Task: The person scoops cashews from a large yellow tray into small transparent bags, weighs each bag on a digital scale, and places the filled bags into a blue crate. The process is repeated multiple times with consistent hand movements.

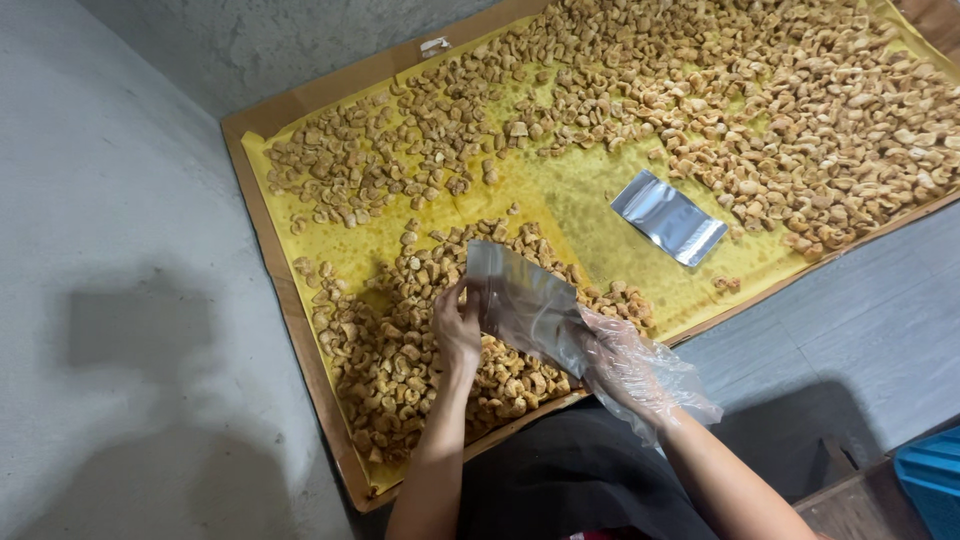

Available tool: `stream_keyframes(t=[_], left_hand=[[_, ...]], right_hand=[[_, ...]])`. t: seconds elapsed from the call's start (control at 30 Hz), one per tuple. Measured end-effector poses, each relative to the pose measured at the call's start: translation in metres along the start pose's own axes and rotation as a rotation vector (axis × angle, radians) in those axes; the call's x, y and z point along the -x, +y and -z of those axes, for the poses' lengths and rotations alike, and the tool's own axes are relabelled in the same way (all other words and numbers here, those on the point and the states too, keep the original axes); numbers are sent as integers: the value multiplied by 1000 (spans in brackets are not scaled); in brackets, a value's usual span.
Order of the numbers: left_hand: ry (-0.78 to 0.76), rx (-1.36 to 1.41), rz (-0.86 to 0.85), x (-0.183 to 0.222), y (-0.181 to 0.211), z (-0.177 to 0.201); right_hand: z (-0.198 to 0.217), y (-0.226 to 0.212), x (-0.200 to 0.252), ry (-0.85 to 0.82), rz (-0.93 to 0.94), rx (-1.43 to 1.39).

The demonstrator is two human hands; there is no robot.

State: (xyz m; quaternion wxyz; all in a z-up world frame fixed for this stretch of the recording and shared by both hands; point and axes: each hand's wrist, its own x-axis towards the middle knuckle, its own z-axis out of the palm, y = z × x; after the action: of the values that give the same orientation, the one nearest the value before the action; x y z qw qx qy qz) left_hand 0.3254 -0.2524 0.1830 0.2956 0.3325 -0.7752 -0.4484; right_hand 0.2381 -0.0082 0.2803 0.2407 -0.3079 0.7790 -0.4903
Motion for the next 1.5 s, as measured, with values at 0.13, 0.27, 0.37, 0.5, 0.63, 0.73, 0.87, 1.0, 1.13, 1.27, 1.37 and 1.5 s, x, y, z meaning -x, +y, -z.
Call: stream_keyframes(t=[0.13, 0.27, 0.37, 0.5, 0.63, 0.73, 0.87, 1.0, 1.13, 1.27, 1.37, 1.5], left_hand=[[4, -182, 37, 3, -6, -9], [236, -193, -476, 5, -15, -16], [166, -99, -291, 7, -21, -18], [0, 15, 174, 7, -24, -18], [119, -83, -67, 7, -29, -15], [128, -49, -52, 5, -31, -13], [56, -13, 66, 4, -28, -10], [42, -13, 112, 6, -20, -8], [59, -76, -8, 6, -19, -9], [104, -154, -158, 8, -25, -12], [81, -195, -168, 8, -29, -13], [-143, -46, 35, 7, -29, -5]], right_hand=[[0, 13, 4, -51, -33, 175], [-2, 25, 5, -111, 46, 225], [-5, 28, 4, -86, 33, 137], [-5, 18, 2, -45, 36, 78], [-4, 0, -2, -57, 5, 98], [-4, -11, -5, -76, 3, 64], [-6, -10, -5, -89, 44, -4], [-9, 12, -3, -56, 55, 69], [-11, 30, -1, -66, 127, 189], [-10, 3, -3, -94, 249, 329], [-6, -51, -8, -158, -61, 296], [5, -117, -8, -321, -533, 257]])
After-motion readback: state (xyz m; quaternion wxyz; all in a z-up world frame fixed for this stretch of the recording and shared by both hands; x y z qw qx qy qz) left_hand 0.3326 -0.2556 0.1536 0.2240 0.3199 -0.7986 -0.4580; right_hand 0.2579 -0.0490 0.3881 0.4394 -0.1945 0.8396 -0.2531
